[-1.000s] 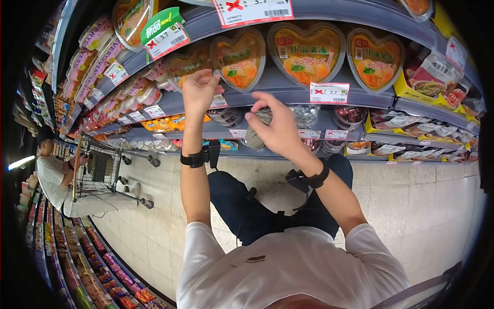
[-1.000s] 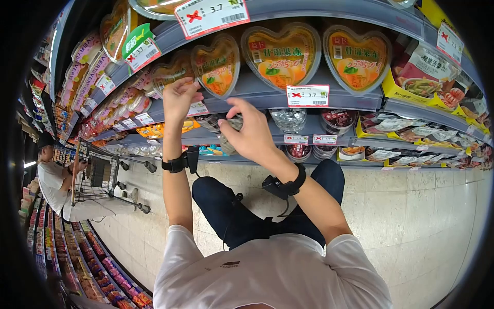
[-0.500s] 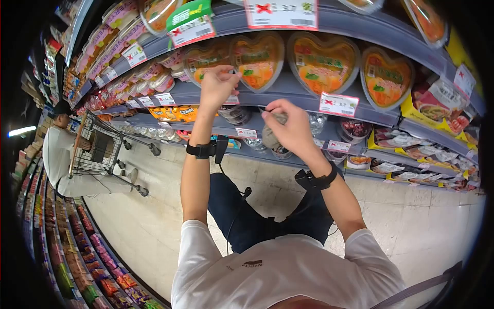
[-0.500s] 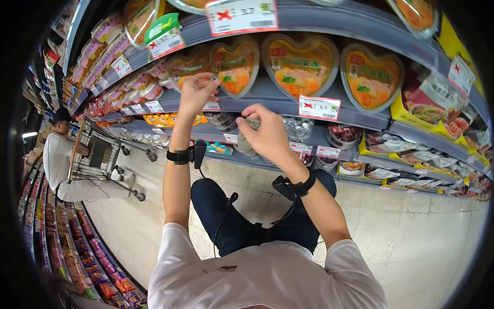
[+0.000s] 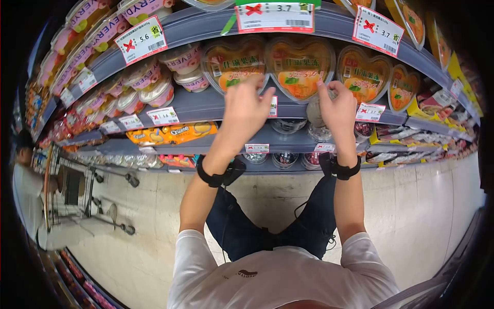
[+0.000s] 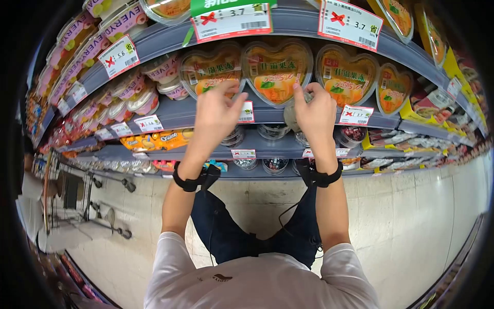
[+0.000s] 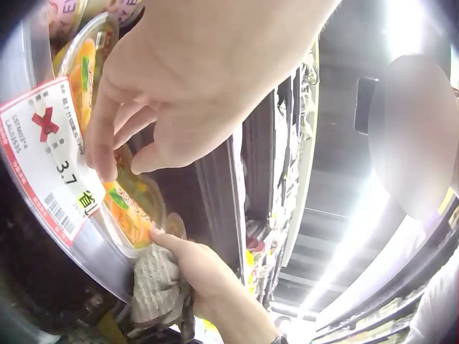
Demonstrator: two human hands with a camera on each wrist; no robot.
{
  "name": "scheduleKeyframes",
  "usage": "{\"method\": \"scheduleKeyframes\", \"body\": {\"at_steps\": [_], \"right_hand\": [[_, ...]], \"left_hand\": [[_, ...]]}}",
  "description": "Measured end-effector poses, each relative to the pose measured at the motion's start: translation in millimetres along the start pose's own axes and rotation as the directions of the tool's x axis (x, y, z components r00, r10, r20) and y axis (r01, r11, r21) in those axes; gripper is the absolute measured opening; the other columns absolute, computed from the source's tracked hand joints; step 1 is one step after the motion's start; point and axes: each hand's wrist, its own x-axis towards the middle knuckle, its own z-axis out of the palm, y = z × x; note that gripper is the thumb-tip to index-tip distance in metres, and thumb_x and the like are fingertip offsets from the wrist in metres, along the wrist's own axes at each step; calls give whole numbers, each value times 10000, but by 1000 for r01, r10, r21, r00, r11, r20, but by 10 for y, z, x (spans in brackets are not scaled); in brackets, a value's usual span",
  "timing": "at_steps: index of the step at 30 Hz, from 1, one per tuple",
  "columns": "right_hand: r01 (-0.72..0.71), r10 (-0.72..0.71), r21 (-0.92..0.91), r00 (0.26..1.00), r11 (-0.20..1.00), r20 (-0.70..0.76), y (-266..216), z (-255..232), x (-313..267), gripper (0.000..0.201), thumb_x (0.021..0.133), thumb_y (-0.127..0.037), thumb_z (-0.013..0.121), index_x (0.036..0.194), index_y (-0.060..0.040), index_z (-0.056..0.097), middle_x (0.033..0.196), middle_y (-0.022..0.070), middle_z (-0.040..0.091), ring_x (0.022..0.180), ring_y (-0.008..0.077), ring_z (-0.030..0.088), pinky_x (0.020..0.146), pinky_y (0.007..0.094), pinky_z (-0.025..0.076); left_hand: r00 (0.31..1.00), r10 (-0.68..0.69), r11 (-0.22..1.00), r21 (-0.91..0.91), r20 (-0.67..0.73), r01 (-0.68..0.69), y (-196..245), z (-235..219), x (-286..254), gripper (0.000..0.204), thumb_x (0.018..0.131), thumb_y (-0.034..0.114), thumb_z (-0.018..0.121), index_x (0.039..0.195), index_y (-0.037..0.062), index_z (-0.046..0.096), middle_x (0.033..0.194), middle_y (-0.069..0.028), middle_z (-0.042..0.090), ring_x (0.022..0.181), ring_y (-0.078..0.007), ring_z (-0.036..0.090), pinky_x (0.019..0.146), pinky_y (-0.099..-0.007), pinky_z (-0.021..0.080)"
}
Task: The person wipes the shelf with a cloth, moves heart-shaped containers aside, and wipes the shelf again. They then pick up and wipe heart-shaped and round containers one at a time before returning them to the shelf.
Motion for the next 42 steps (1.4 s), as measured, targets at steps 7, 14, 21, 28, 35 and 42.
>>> {"method": "scheduleKeyframes", "body": {"at_steps": [7,14,21,28,35,42], "right_hand": [[-99,95,-130,995,987,-33,27,69,-3,365,949,-328,688,831,17,680,700,244,635,688,452,633,649,466,487],[-249,251,-48,967,967,35,157,49,66,344,954,-293,694,830,26,666,694,179,642,643,288,594,675,393,477],[-276,275,-92,961,957,-24,80,31,64,329,954,-293,691,897,31,703,755,192,690,688,317,656,694,395,503],[-275,268,-118,961,954,-74,61,44,-108,339,939,-306,716,998,25,753,847,229,729,814,344,729,751,385,537],[-38,-15,-202,967,979,-255,-120,-24,-270,315,929,-252,741,1055,37,740,890,173,757,795,262,726,757,341,537],[-133,81,291,980,948,183,-650,-297,-185,214,989,-161,684,926,43,669,801,17,668,760,72,550,702,238,439]], "left_hand": [[977,-54,932,-341,207,124,-91,122,173,433,856,218,786,1173,-32,631,1097,-215,706,719,-229,708,710,-366,567],[949,-58,781,-578,310,237,-221,260,171,369,897,125,741,1187,-70,624,1111,-192,682,876,-205,726,737,-331,594],[932,-1,700,-665,363,260,-196,269,175,368,911,64,719,1234,-84,624,1160,-183,659,1010,-194,708,824,-312,607],[903,0,632,-700,429,333,-207,205,176,356,925,15,695,1258,-76,609,1236,-184,635,997,-186,695,853,-310,595],[947,-22,693,-678,320,246,-158,-101,140,306,921,0,697,1217,-41,634,1210,-129,632,1022,-164,677,822,-295,603],[939,45,998,61,-340,-26,-546,-542,-58,380,890,102,760,1227,9,610,1059,-114,624,889,-233,601,632,-323,491]]}}
